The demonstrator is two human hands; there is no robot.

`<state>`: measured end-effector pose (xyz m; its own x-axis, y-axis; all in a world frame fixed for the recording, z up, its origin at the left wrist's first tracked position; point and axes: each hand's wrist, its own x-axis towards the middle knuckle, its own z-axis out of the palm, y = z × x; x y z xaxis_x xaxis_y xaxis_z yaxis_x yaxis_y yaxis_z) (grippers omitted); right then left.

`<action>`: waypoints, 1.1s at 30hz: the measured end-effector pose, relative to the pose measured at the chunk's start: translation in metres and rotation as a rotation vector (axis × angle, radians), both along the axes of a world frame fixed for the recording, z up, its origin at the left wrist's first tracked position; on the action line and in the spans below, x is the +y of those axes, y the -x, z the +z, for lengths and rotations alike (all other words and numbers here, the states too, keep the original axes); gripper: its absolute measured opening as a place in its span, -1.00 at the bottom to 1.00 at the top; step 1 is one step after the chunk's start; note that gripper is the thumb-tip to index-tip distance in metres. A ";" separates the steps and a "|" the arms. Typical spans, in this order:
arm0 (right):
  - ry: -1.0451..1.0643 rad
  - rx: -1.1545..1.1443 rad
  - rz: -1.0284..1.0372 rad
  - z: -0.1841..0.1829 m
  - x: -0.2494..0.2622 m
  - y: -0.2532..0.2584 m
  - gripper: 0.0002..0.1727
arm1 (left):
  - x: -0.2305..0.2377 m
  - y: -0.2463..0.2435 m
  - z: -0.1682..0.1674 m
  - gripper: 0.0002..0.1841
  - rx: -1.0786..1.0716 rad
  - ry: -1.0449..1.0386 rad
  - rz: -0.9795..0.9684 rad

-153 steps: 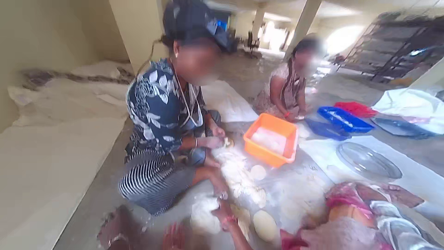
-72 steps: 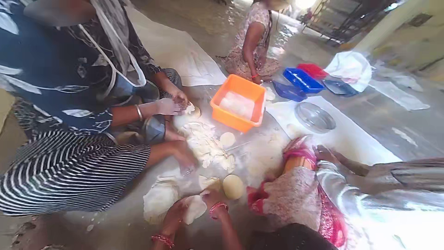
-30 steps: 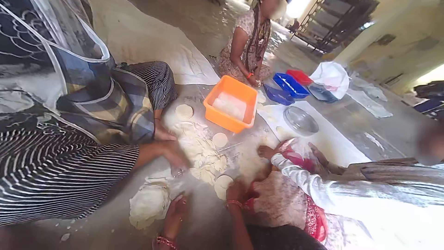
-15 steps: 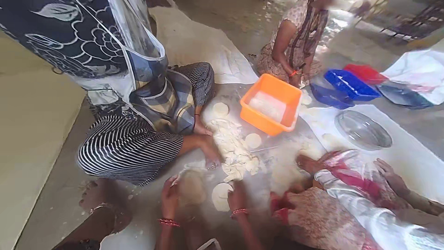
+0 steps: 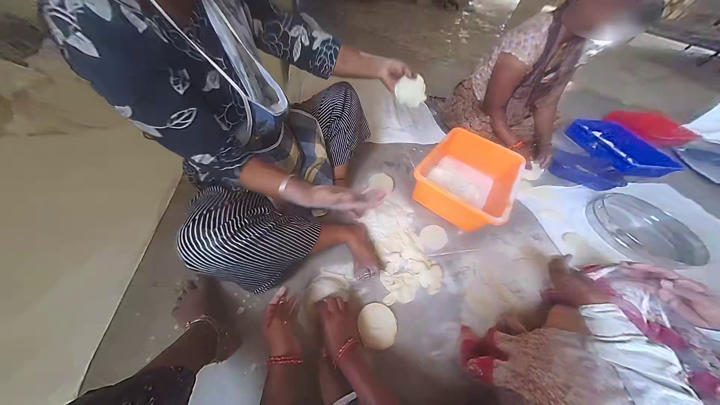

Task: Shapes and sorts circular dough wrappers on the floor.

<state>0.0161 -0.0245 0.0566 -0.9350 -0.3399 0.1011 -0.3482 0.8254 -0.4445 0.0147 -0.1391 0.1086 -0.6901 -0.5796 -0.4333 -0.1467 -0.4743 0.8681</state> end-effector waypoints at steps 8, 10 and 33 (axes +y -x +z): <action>0.380 -0.454 -0.126 0.036 0.016 0.034 -0.64 | -0.006 0.000 -0.018 -0.55 0.062 0.161 -0.261; 0.426 -0.542 -0.109 0.051 0.026 0.042 -0.63 | -0.002 0.001 -0.022 -0.53 0.099 0.209 -0.354; 0.950 -0.483 -0.345 0.042 0.073 0.016 -0.54 | 0.041 -0.002 -0.009 -0.90 0.184 -0.034 -0.576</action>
